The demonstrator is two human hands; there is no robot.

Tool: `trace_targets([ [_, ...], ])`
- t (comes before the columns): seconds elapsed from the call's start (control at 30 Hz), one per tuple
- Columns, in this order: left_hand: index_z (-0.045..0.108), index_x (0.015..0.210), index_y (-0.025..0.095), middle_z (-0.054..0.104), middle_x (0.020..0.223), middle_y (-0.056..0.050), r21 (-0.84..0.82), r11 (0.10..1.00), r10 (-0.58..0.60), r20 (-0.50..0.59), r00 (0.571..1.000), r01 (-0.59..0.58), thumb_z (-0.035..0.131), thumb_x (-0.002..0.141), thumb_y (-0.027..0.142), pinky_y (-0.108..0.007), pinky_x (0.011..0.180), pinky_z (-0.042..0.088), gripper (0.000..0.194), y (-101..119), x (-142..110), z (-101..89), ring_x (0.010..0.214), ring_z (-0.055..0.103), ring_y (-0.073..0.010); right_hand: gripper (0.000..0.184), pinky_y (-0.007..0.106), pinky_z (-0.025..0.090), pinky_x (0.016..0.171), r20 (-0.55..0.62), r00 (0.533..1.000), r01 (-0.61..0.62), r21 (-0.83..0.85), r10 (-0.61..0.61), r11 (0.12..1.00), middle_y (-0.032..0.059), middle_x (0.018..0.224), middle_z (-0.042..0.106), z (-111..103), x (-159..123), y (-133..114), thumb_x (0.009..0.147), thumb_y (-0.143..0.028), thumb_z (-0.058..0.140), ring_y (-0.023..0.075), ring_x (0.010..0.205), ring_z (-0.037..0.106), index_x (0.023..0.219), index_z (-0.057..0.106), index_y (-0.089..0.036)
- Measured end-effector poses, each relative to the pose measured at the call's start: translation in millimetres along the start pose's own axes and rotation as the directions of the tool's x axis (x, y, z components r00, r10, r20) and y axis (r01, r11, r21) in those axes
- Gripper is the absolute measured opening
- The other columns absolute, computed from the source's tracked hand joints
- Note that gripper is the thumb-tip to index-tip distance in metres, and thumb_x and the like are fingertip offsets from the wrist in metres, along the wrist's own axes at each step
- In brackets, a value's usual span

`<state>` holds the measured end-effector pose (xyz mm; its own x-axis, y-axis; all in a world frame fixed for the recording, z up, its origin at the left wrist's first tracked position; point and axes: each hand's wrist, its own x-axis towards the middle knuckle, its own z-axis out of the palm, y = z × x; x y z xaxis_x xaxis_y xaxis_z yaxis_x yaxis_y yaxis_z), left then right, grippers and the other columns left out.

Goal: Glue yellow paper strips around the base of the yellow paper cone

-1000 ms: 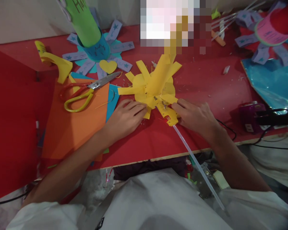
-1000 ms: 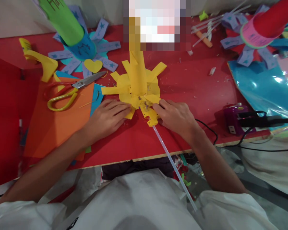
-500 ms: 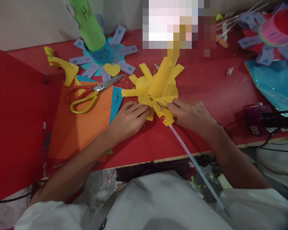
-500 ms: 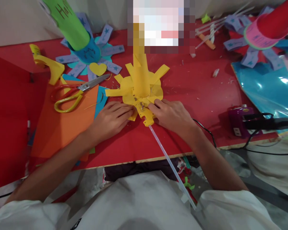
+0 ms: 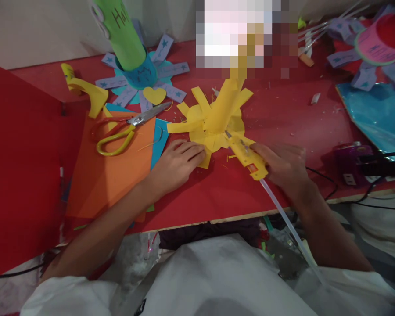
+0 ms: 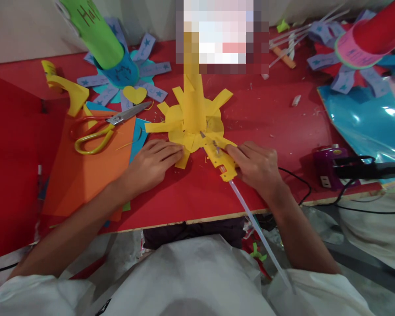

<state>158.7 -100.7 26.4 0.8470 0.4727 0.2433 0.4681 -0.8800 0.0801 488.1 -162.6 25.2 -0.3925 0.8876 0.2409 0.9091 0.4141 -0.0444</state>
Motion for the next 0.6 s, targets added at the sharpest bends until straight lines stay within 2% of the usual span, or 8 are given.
trace_targets([
  [0.03, 0.073, 0.128, 0.014, 0.076, 0.139, -0.009, -0.009, 1.000, 0.001, -0.008, 1.000, -0.001, 0.047, 0.101, 0.000, -0.047, 0.111, 0.055, 0.041, -1, 0, -0.2, 0.132, 0.070, -0.0282, 0.027, 0.034, 0.042, 0.069, -0.052, 0.998, -0.042, 0.011, 0.042, 0.999, 0.0077, 0.078, 0.075, -1, -5, 2, 0.104, -0.025, 0.054, 0.0237, 0.075, 0.068, 0.114, 0.078, -0.019],
  [0.1, 0.072, 0.128, 0.016, 0.077, 0.136, -0.009, -0.048, 0.998, -0.036, -0.051, 0.998, 0.033, 0.045, 0.103, 0.002, -0.047, 0.110, 0.056, 0.039, -3, 2, -3.4, 0.129, 0.072, -0.0269, 0.026, 0.035, 0.045, 0.072, -0.068, 0.987, -0.142, 0.017, 0.142, 0.990, 0.0102, 0.080, 0.077, -3, -12, 4, 0.104, -0.027, 0.054, 0.0261, 0.078, 0.070, 0.112, 0.078, -0.020],
  [0.2, 0.066, 0.137, 0.019, 0.076, 0.137, -0.010, -0.148, 0.971, -0.212, -0.156, 0.965, 0.189, 0.045, 0.109, 0.010, -0.045, 0.112, 0.057, 0.037, -5, 15, -17.0, 0.131, 0.070, -0.0257, 0.027, 0.038, 0.046, 0.076, -0.110, 0.938, -0.331, 0.012, 0.330, 0.944, 0.0153, 0.090, 0.079, -2, -14, 10, 0.103, -0.031, 0.054, 0.0312, 0.087, 0.073, 0.115, 0.077, -0.020],
  [0.27, 0.057, 0.147, 0.021, 0.070, 0.147, -0.012, -0.223, 0.931, -0.333, -0.194, 0.923, 0.289, 0.048, 0.111, 0.018, -0.045, 0.117, 0.054, 0.037, -6, 31, -30.0, 0.139, 0.064, -0.0258, 0.030, 0.040, 0.046, 0.081, -0.169, 0.879, -0.447, 0.029, 0.445, 0.894, 0.0203, 0.102, 0.080, 2, -11, 17, 0.101, -0.035, 0.057, 0.0346, 0.097, 0.074, 0.118, 0.075, -0.017],
  [0.33, 0.046, 0.155, 0.020, 0.062, 0.157, -0.013, -0.304, 0.898, -0.390, -0.215, 0.895, 0.318, 0.056, 0.111, 0.028, -0.042, 0.117, 0.055, 0.046, -7, 51, -42.4, 0.145, 0.060, -0.0252, 0.031, 0.041, 0.045, 0.084, -0.191, 0.826, -0.535, 0.033, 0.531, 0.844, 0.0226, 0.108, 0.080, 7, -7, 26, 0.100, -0.032, 0.057, 0.0360, 0.102, 0.072, 0.121, 0.074, -0.016],
  [0.43, 0.032, 0.164, 0.023, 0.052, 0.168, -0.011, -0.394, 0.868, -0.391, -0.169, 0.905, 0.302, 0.055, 0.113, 0.042, -0.039, 0.111, 0.059, 0.060, -12, 82, -54.0, 0.147, 0.058, -0.0237, 0.034, 0.043, 0.045, 0.086, -0.171, 0.795, -0.590, 0.012, 0.583, 0.808, 0.0222, 0.113, 0.080, 14, -4, 36, 0.095, -0.034, 0.064, 0.0383, 0.105, 0.069, 0.125, 0.073, -0.018],
  [0.5, 0.038, 0.161, 0.022, 0.060, 0.160, -0.009, -0.418, 0.861, -0.374, -0.136, 0.918, 0.289, 0.055, 0.113, 0.046, -0.038, 0.108, 0.059, 0.057, -14, 101, -56.7, 0.139, 0.063, -0.0229, 0.036, 0.044, 0.045, 0.087, -0.159, 0.799, -0.586, 0.011, 0.580, 0.810, 0.0221, 0.115, 0.079, 15, -4, 40, 0.093, -0.034, 0.066, 0.0391, 0.105, 0.067, 0.125, 0.073, -0.019],
  [0.6, 0.059, 0.140, 0.020, 0.076, 0.131, -0.006, -0.341, 0.889, -0.357, -0.096, 0.929, 0.306, 0.046, 0.115, 0.046, -0.035, 0.097, 0.061, 0.038, -16, 121, -57.4, 0.114, 0.071, -0.0194, 0.043, 0.045, 0.045, 0.087, -0.124, 0.802, -0.588, 0.005, 0.584, 0.809, 0.0226, 0.117, 0.078, 14, -6, 44, 0.091, -0.034, 0.067, 0.0393, 0.105, 0.066, 0.131, 0.071, -0.018],
])
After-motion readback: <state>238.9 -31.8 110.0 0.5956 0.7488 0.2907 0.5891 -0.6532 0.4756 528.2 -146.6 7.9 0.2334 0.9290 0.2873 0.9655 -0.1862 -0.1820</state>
